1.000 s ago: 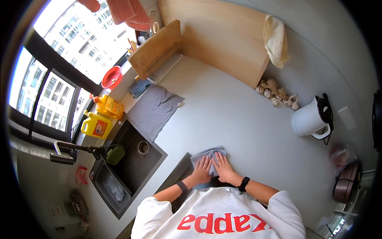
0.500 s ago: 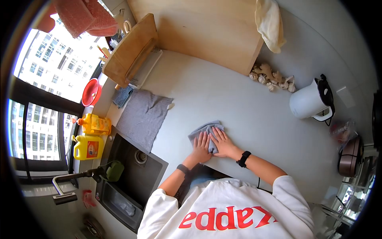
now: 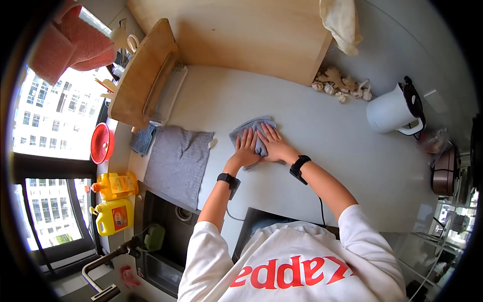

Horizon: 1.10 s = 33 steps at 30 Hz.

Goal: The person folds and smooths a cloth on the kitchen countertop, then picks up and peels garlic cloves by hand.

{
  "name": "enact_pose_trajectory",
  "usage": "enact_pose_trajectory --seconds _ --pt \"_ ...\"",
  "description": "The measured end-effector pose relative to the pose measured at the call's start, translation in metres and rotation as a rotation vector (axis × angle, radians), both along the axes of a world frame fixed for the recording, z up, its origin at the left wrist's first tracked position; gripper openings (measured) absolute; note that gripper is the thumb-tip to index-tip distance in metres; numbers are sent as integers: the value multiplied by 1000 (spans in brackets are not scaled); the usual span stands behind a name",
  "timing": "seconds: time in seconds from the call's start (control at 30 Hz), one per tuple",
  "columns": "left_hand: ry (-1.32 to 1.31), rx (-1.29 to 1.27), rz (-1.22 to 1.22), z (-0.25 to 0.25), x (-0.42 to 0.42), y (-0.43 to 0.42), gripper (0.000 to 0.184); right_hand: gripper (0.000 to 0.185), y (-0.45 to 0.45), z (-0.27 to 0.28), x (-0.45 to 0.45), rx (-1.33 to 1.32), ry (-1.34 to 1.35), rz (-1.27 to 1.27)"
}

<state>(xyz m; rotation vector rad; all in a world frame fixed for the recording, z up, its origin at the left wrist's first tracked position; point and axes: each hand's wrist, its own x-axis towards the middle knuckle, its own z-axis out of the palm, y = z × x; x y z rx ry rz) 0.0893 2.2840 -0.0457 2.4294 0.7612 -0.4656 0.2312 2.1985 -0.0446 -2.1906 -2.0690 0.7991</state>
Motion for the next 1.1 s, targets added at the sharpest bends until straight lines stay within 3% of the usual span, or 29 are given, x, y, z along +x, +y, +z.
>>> enact_pose_trajectory --seconds 0.67,0.7,0.8,1.1 --pt "-12 101 -51 -24 101 116 96 107 81 -19 68 267 244 -331" --pt "-6 75 -39 -24 104 118 97 98 79 -17 70 293 245 -325" --pt "16 100 -38 -23 108 117 96 101 80 -22 70 328 244 -343" --pt "92 150 -53 -21 123 98 95 80 59 -34 74 488 194 -398"
